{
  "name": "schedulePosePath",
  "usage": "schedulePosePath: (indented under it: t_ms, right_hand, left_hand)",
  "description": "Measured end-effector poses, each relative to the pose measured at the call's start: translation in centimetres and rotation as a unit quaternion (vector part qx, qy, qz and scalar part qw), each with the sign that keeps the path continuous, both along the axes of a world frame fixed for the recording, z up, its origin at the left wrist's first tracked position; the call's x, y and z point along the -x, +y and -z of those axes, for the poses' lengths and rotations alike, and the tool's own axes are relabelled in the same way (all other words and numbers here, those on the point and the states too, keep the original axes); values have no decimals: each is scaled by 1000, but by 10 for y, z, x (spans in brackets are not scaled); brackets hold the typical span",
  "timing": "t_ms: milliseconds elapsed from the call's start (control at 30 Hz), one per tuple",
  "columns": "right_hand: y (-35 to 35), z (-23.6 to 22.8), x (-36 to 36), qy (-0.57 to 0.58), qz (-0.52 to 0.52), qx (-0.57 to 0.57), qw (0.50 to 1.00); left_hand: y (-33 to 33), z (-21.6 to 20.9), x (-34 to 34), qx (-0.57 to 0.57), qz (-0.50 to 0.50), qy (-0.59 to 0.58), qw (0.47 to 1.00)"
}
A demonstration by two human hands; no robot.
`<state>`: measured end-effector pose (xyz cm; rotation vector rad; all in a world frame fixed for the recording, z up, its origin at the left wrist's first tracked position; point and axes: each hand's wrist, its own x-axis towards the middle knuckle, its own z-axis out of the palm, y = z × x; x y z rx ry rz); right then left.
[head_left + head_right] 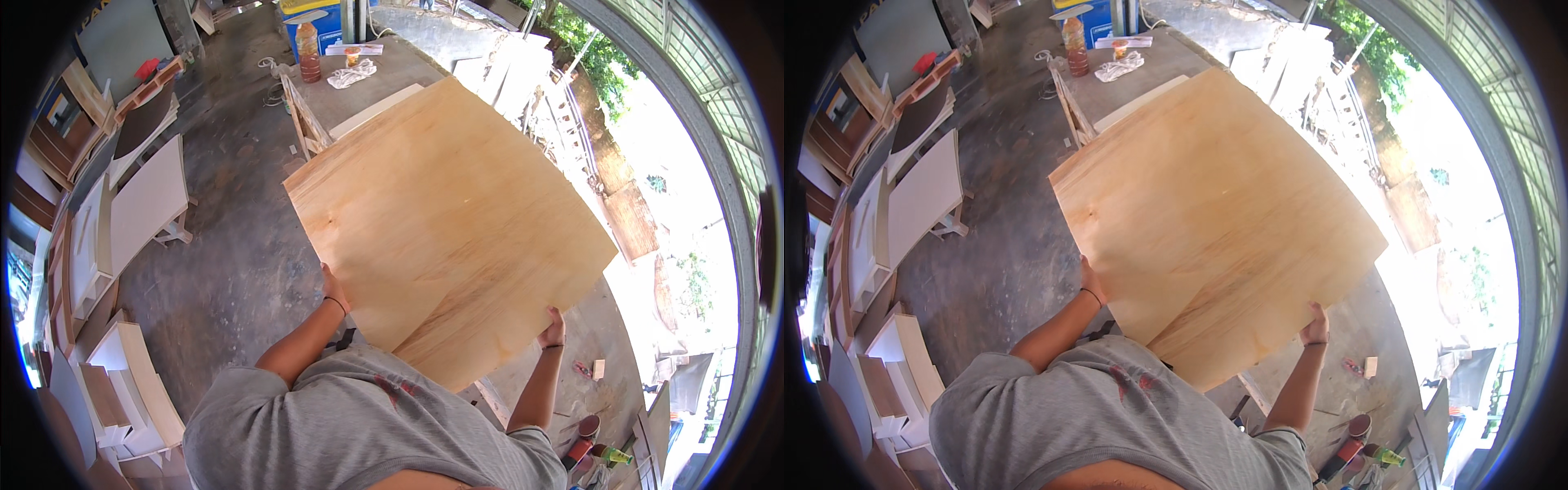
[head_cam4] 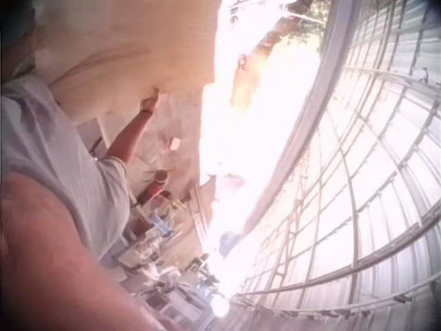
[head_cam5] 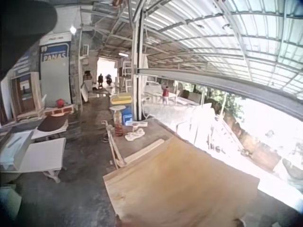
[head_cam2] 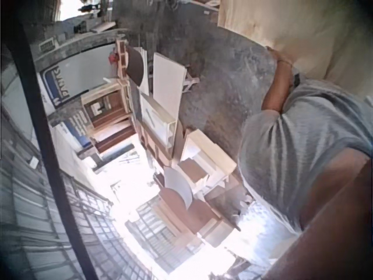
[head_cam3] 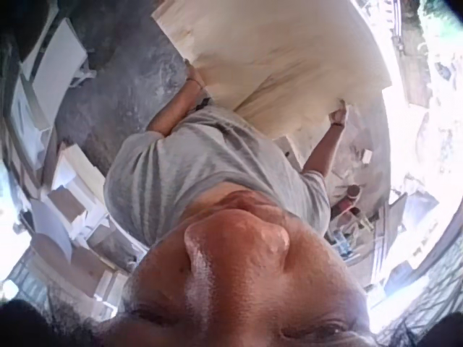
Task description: The person picks up a light wood panel, places it on a workbench, then aligns a separate white sheet over it. The person then wipes the surface of the white sheet using a cloth and moves the panel aside.
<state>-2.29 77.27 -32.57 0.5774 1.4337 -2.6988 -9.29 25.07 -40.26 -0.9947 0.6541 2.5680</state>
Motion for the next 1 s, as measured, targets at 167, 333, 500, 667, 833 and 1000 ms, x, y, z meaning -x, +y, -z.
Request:
schedulePosePath:
  t_ms: [167, 333, 500, 667, 833, 1000]
  right_hand:
    - [7, 38, 16, -35, 4, 19, 999]
    - [18, 70, 27, -43, 10, 37, 998]
    - [-28, 29, 47, -27, 141, 31, 989]
    - [-36, 7, 62, -23, 227, -137, 964]
    - [-34, -19, 73, -68, 229, -263, 935]
    - [-34, -6, 97, -49, 225, -299, 926]
  left_hand:
    - [-8, 35, 5, 28, -16, 37, 999]
    - [13, 22, 8, 150, -54, -33, 987]
    - [15, 32, 8, 339, -103, -159, 922]
    - [28, 30, 16, 279, -102, -170, 940]
    - [45, -26, 16, 138, -150, -83, 976]
    - [32, -25, 26, 77, -170, 4, 982]
